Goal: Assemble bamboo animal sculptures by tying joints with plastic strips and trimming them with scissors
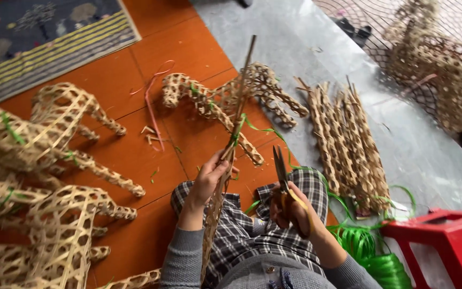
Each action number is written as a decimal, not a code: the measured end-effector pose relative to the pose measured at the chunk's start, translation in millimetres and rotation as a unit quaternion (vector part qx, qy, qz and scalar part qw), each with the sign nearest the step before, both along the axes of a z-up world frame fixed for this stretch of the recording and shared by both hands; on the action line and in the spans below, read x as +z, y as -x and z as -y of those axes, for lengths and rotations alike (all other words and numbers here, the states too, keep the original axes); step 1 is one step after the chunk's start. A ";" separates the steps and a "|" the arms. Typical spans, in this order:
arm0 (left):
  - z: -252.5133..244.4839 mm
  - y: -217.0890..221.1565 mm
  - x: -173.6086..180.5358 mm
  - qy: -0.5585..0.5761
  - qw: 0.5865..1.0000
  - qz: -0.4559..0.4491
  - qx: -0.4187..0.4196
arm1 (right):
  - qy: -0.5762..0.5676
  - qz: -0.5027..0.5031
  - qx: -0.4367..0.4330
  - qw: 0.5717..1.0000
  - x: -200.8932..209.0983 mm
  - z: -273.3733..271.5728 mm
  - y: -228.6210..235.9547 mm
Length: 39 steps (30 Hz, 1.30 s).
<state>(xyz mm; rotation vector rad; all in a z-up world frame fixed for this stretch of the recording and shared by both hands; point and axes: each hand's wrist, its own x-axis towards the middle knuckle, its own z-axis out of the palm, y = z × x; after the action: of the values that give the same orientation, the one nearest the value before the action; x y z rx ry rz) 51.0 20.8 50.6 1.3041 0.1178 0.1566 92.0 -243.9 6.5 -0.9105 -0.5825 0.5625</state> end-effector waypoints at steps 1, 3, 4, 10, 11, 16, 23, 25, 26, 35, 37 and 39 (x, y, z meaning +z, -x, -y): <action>-0.6 3.7 15.0 0.000 1.000 0.003 0.011 | 0.000 0.003 0.011 1.000 22.2 -5.0 7.2; -0.1 9.8 45.9 -0.050 0.995 -0.074 -0.037 | 0.008 0.015 0.095 0.995 67.3 -12.1 22.3; -1.9 10.1 40.9 -0.050 0.996 -0.070 -0.029 | 0.008 0.020 0.103 0.994 71.1 -13.4 21.6; 3.5 8.7 37.7 0.020 0.992 -0.089 -0.092 | 0.093 -0.004 0.231 0.969 84.3 -19.6 27.1; 4.6 8.9 38.7 0.027 0.991 -0.084 -0.104 | 0.085 -0.013 0.249 0.965 94.2 -26.3 28.5; 9.2 8.9 30.7 0.042 0.989 -0.061 -0.129 | 0.006 -0.089 0.283 0.955 71.2 -36.5 25.9; 13.9 7.4 15.5 0.052 0.989 -0.046 -0.129 | -0.016 -0.167 0.198 0.966 43.0 -45.0 16.4; 14.9 7.3 17.4 0.043 0.990 -0.053 -0.124 | 0.021 -0.251 0.198 0.947 32.0 -43.5 14.9; 14.9 7.0 19.4 0.026 0.991 -0.061 -0.115 | 0.009 -0.262 0.192 0.946 32.0 -44.8 15.1; 21.4 5.4 -5.8 0.042 0.998 0.002 -0.047 | 0.005 -0.273 0.147 0.951 -4.1 -49.2 19.6; 19.9 5.0 -12.1 0.051 0.998 0.001 -0.038 | 0.009 -0.268 0.143 0.953 -12.3 -49.4 19.5; 18.0 5.1 -15.6 0.043 0.999 -0.008 -0.032 | -0.016 -0.229 0.139 0.963 -23.1 -50.0 18.7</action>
<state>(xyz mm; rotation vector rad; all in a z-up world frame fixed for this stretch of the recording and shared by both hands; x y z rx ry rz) 46.0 2.8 35.1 1.2218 0.0952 0.0865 73.3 -193.9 -16.5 -0.6391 -0.2961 0.9830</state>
